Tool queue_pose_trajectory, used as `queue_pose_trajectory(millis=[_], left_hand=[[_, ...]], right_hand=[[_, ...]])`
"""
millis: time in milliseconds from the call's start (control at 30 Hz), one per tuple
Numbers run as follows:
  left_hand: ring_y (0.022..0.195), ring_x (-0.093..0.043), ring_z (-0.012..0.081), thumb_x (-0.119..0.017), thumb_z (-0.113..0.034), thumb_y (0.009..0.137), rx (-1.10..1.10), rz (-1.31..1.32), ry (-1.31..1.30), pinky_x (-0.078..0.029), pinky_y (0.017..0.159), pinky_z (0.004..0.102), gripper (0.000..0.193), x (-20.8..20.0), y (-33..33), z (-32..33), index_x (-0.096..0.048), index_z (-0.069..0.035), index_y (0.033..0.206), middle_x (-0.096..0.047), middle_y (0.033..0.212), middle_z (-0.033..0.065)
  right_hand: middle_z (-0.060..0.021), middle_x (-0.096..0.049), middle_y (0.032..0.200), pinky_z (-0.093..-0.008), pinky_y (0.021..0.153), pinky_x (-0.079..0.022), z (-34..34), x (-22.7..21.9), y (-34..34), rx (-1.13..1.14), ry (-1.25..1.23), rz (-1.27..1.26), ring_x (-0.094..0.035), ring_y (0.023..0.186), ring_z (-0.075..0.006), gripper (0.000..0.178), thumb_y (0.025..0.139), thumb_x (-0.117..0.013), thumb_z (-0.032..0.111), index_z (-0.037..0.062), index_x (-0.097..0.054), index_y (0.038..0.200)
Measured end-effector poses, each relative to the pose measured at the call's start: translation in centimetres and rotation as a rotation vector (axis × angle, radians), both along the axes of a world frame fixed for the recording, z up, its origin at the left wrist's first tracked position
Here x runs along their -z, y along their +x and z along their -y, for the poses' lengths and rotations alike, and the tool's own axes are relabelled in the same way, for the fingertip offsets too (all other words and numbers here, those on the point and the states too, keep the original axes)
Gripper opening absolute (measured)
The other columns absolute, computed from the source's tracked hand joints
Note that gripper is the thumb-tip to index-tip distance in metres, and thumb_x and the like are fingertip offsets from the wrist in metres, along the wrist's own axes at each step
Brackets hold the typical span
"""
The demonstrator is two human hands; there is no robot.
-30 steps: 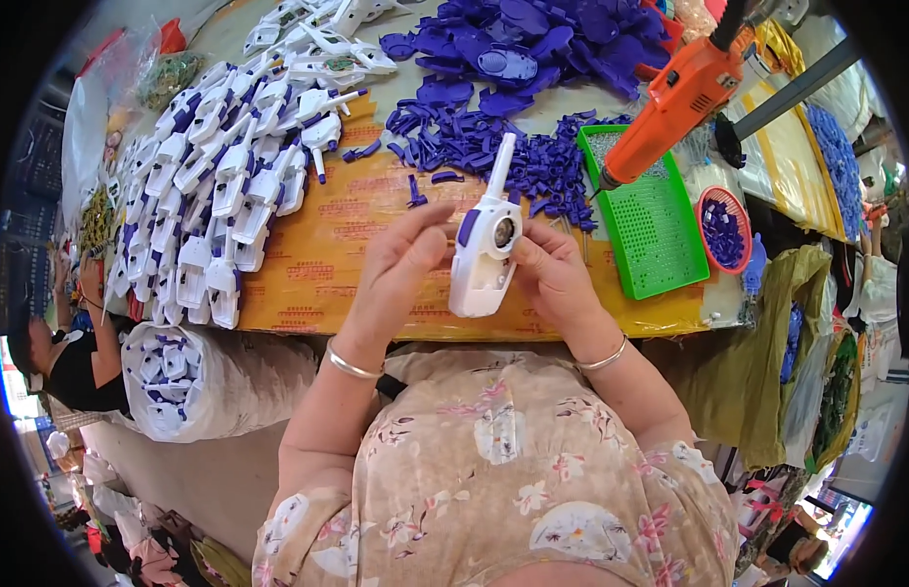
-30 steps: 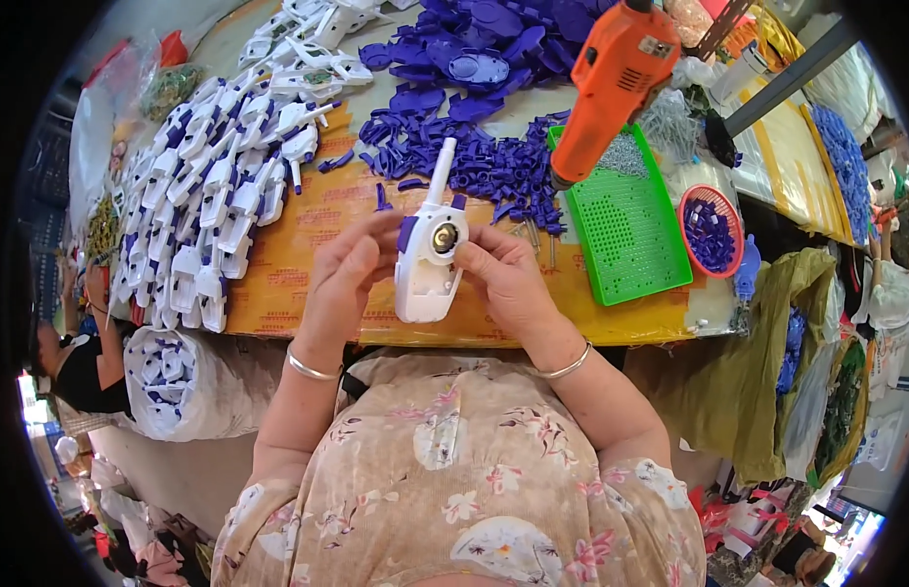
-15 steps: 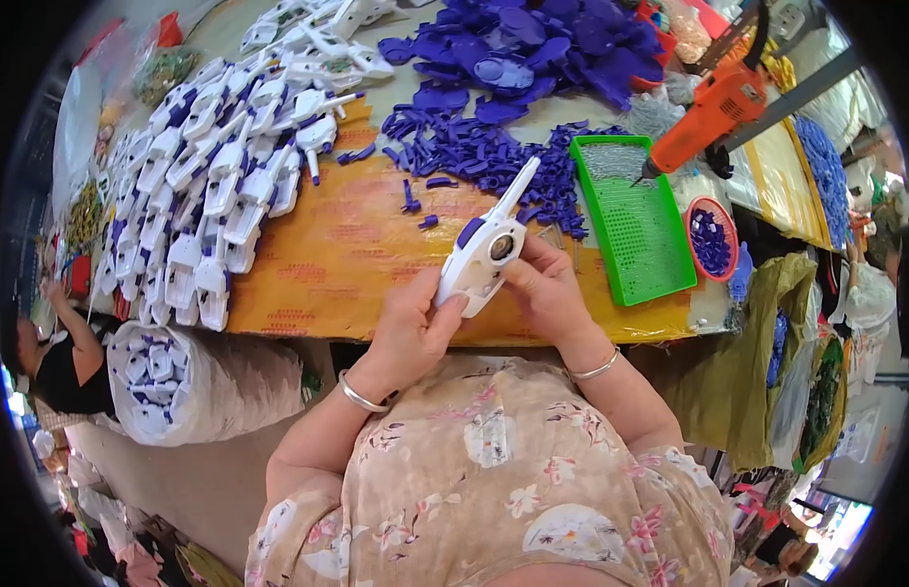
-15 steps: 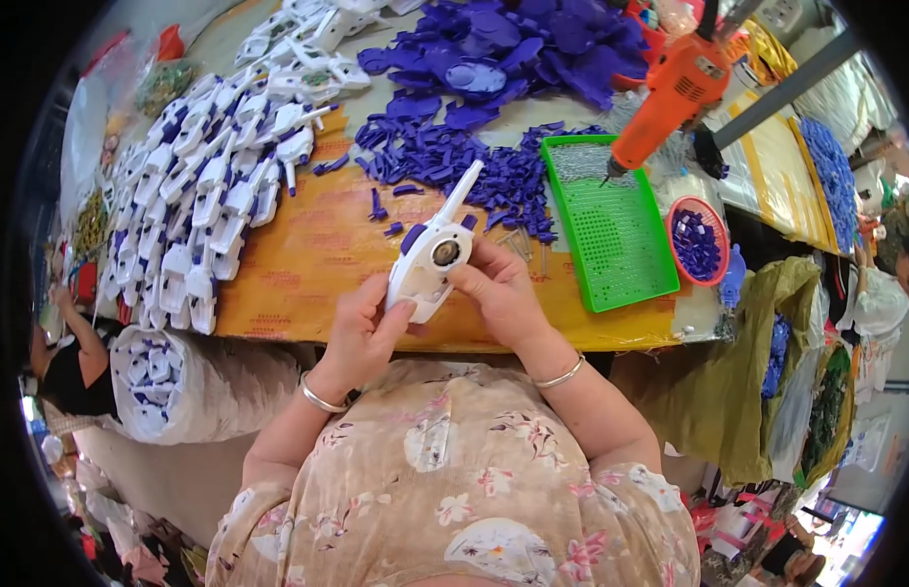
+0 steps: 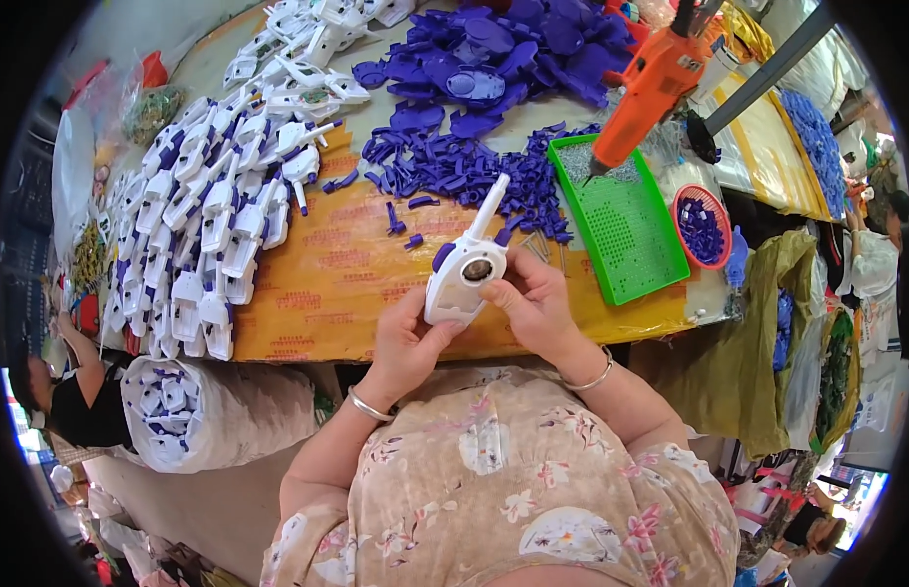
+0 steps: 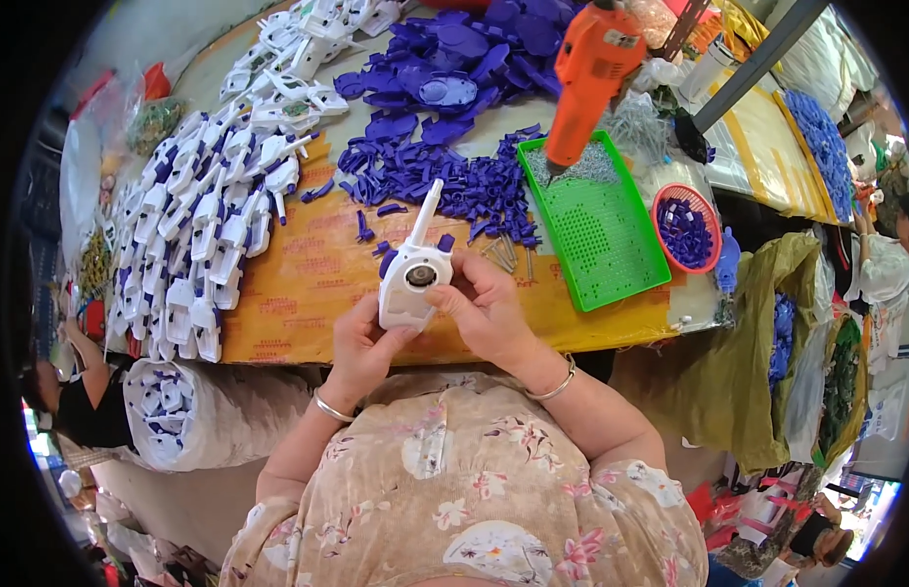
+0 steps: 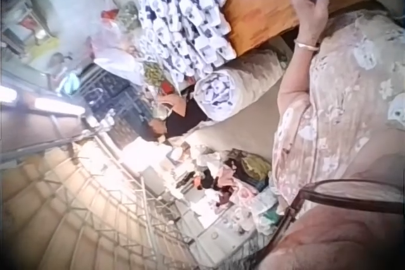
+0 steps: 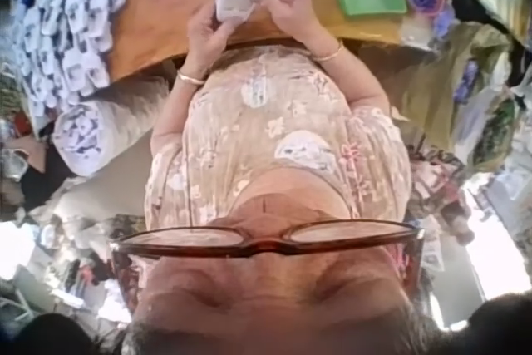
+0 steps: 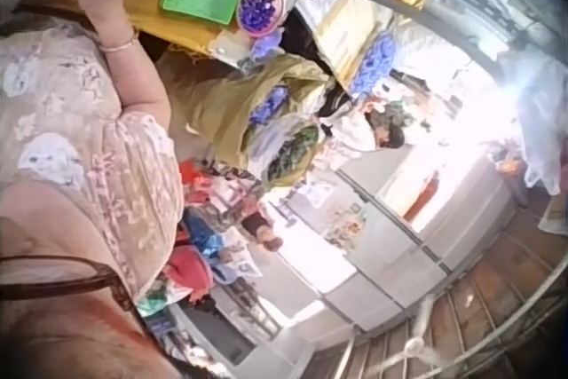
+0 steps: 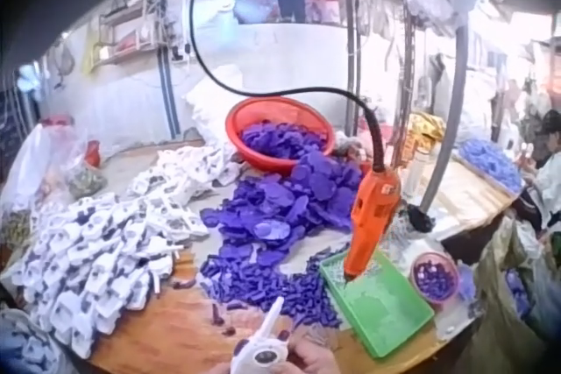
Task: Assembling plastic toy housings with electronic components using a hot glue gun.
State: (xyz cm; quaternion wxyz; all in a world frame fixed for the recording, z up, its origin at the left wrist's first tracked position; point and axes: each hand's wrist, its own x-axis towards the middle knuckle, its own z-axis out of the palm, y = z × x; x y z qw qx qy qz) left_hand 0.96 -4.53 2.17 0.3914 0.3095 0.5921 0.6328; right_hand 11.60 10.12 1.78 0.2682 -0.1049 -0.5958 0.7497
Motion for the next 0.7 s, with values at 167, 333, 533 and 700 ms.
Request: queue_pose_trajectory(millis=[167,333,533,700], left_hand=[[0.088,-0.061,0.0124,-0.062,0.001,0.081,0.059,-0.178,-0.059,-0.049,0.077,0.0269,0.035,0.1,-1.2,0.3,-0.052,0.001,0.115,-0.062,0.1,0.007],[0.091,-0.06,0.0276,-0.065,-0.001,0.075,-0.1,-0.79,0.049,-0.047,0.078,0.0318,0.039,-4.4,-2.6,-1.3,-0.055,0.001,0.112,-0.06,0.1,0.0158],[0.082,-0.059,0.0152,-0.062,0.004,0.077,0.008,-0.758,0.129,-0.046,0.073,0.0251,0.02,-6.4,-2.4,-3.4,-0.06,0.005,0.097,-0.062,0.089,0.01],[0.071,-0.055,0.0157,-0.062,0.004,0.076,-0.098,-0.484,0.212,-0.044,0.063,0.0263,0.005,-4.8,-0.9,-4.7,-0.06,0.002,0.08,-0.056,0.073,0.0071]], right_hand=[[-0.0061,-0.057,0.086,-0.0255,0.069,-0.045,0.0,0.3,-0.1,0.125,0.343,-0.026,-0.055,0.077,-0.0144,0.025,0.081,-0.065,0.005,0.0001,-0.056,0.104],[-0.0131,-0.055,0.09,-0.0316,0.069,-0.046,-0.2,-0.4,0.2,0.176,0.717,-0.014,-0.056,0.078,-0.0268,0.034,0.073,-0.067,-0.001,-0.0001,-0.055,0.105],[-0.0133,-0.057,0.091,-0.0326,0.07,-0.047,-0.3,-0.3,0.7,0.217,0.761,-0.045,-0.058,0.082,-0.0291,0.035,0.07,-0.066,-0.005,0.0015,-0.057,0.103],[-0.0147,-0.055,0.091,-0.0363,0.07,-0.047,-0.8,0.2,2.1,0.174,0.766,-0.033,-0.055,0.084,-0.0325,0.034,0.071,-0.066,-0.005,0.0008,-0.055,0.102]])
